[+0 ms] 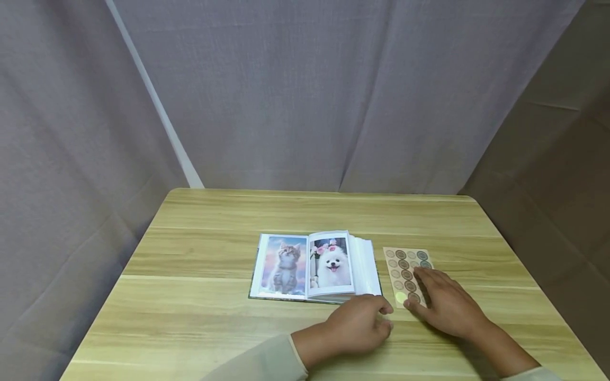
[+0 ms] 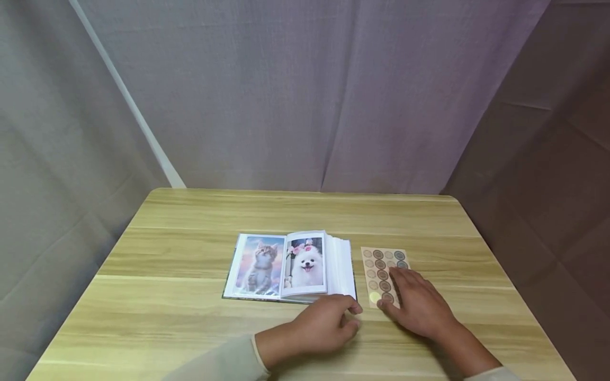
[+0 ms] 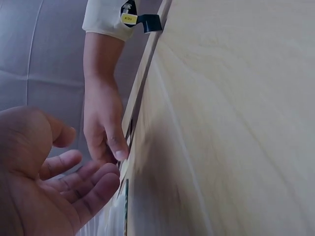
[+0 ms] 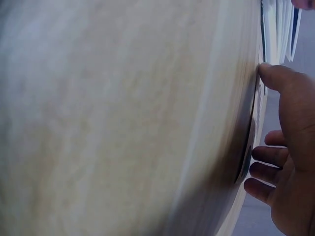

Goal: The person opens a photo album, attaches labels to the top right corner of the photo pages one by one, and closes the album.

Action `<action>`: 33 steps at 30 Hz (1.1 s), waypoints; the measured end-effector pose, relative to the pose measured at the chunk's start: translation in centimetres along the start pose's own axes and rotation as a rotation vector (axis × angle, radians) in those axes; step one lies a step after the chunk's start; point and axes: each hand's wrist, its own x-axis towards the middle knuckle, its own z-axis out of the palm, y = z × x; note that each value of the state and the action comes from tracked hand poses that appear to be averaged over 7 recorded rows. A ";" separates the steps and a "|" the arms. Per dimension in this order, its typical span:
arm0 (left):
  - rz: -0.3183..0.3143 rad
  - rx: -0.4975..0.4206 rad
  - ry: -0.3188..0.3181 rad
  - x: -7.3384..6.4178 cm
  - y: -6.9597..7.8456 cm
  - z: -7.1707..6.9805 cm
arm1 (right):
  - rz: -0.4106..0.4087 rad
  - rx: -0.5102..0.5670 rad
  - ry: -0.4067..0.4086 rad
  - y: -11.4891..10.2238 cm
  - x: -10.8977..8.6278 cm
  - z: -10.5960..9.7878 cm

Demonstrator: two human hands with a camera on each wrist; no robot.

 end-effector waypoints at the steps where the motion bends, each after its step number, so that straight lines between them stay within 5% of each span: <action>1: -0.015 -0.013 -0.001 0.1 0.1 0.1 | 0.001 -0.001 -0.003 0.0 0.0 0.0; 15: -0.290 -0.339 0.034 1.8 1.2 1.9 | 0.015 0.006 -0.010 0.1 0.0 0.3; 33: -0.389 -0.428 0.098 3.6 1.6 3.5 | 0.002 0.025 0.008 -0.1 0.0 0.2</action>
